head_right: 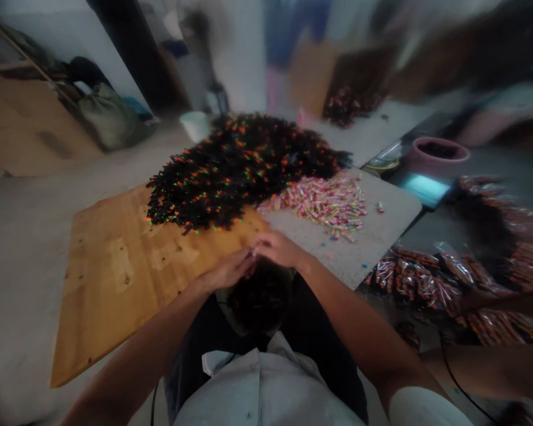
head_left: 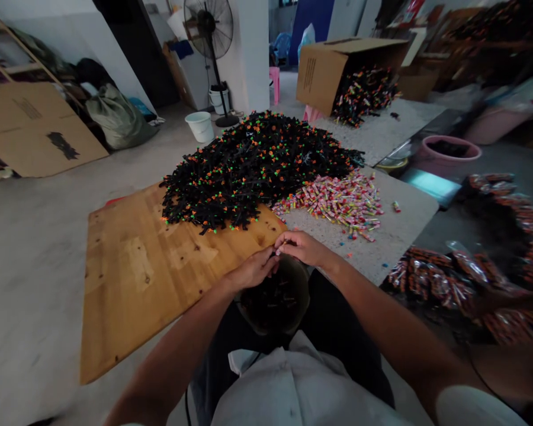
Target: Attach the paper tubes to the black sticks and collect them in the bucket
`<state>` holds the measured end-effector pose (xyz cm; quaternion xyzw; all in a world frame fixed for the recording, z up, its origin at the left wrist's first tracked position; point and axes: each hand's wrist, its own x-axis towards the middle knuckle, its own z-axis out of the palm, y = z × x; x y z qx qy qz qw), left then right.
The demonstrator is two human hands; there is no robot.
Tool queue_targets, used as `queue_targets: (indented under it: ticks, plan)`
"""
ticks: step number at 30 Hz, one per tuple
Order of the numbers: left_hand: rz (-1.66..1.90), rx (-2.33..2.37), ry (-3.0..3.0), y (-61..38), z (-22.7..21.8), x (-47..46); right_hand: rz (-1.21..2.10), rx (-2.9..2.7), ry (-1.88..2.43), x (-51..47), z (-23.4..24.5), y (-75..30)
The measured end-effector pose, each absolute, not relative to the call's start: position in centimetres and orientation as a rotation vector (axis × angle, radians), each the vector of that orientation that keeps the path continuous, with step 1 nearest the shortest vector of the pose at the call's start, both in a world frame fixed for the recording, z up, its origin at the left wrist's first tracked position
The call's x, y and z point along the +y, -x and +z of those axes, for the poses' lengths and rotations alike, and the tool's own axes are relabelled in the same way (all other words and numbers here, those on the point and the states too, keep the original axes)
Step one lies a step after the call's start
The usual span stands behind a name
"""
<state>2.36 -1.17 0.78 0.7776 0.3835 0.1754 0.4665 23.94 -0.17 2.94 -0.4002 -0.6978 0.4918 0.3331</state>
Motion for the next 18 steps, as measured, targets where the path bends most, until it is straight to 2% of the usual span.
queue_targets:
  ticks: [4,9,11,14,18]
  plan:
    - [0.437,0.985,-1.921,-2.7,-0.6,-2.8,1.31,-1.828,1.059,-1.2,1.7,-23.2]
    - [0.071,0.923,-1.982,-1.2,-0.1,-1.2,1.57,-2.018,1.106,0.4,-0.2,-25.1]
    - [0.094,0.968,-2.004,-0.5,0.5,1.0,1.337,-2.107,1.371,2.5,-1.0,-26.0]
    - [0.311,1.401,-2.017,-0.6,1.1,4.8,0.73,-2.02,1.756,6.4,-2.0,-26.2]
    - [0.345,1.961,-1.918,-2.5,1.2,8.5,0.55,-1.984,1.902,10.7,-3.2,-24.8]
